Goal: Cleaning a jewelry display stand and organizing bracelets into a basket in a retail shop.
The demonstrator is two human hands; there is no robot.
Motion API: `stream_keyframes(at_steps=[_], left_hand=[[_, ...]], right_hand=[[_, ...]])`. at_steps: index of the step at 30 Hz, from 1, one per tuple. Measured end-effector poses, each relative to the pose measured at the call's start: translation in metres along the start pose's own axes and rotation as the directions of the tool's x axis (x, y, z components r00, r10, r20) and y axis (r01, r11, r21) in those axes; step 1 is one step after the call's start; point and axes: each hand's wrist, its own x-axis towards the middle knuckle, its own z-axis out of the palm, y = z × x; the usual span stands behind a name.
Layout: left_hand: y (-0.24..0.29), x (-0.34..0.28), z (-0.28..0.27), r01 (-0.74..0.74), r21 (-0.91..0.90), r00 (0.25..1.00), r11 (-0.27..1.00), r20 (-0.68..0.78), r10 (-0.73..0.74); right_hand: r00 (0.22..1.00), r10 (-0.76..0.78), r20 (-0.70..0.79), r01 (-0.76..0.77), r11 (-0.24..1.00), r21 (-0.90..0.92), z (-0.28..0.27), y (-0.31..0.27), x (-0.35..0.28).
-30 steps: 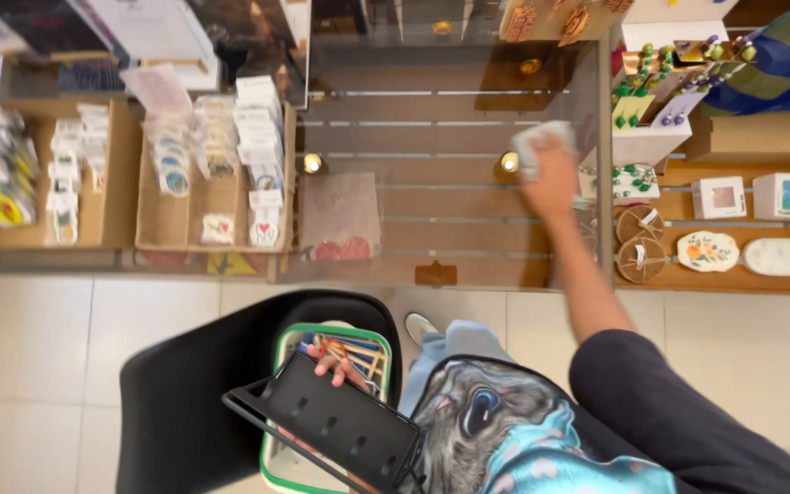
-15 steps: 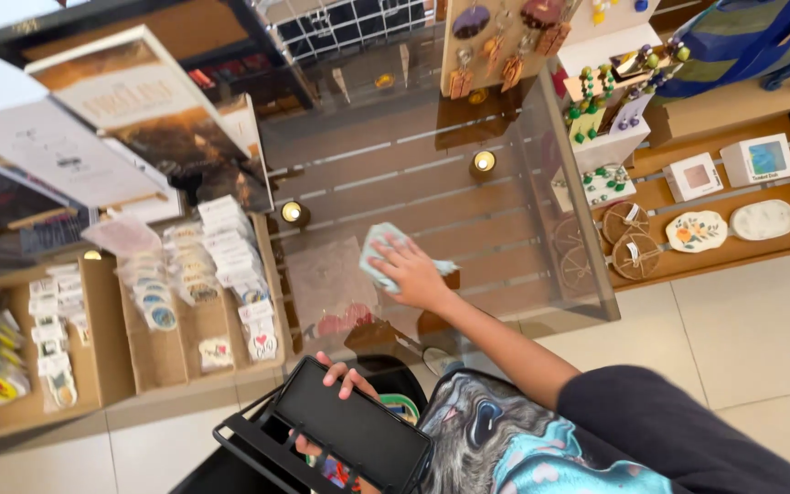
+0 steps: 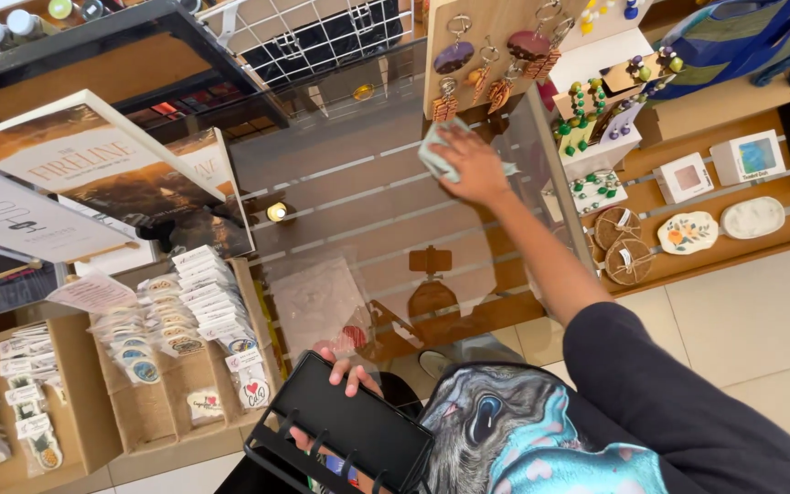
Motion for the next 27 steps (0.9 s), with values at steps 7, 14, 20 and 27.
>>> stream_keyframes(at_steps=[7, 14, 20, 27], left_hand=[[-0.003, 0.012, 0.000, -0.031, 0.028, 1.000, 0.999, 0.002, 0.031], [-0.006, 0.004, 0.008, -0.046, 0.039, 0.999, 0.998, -0.008, 0.046], [0.011, -0.017, -0.016, -0.097, 0.048, 0.994, 0.994, -0.042, 0.099], [0.019, -0.033, -0.023, -0.148, 0.068, 0.989, 0.987, -0.013, 0.149]], right_hand=[[0.983, 0.151, -0.108, -0.161, 0.983, -0.090, -0.048, 0.044, -0.038], [0.826, 0.424, -0.372, -0.497, 0.859, -0.124, -0.038, 0.029, -0.101], [0.636, 0.656, -0.408, -0.745, 0.659, -0.102, -0.010, 0.022, -0.105], [0.926, 0.258, -0.276, -0.297, 0.948, -0.111, 0.054, -0.095, 0.001]])
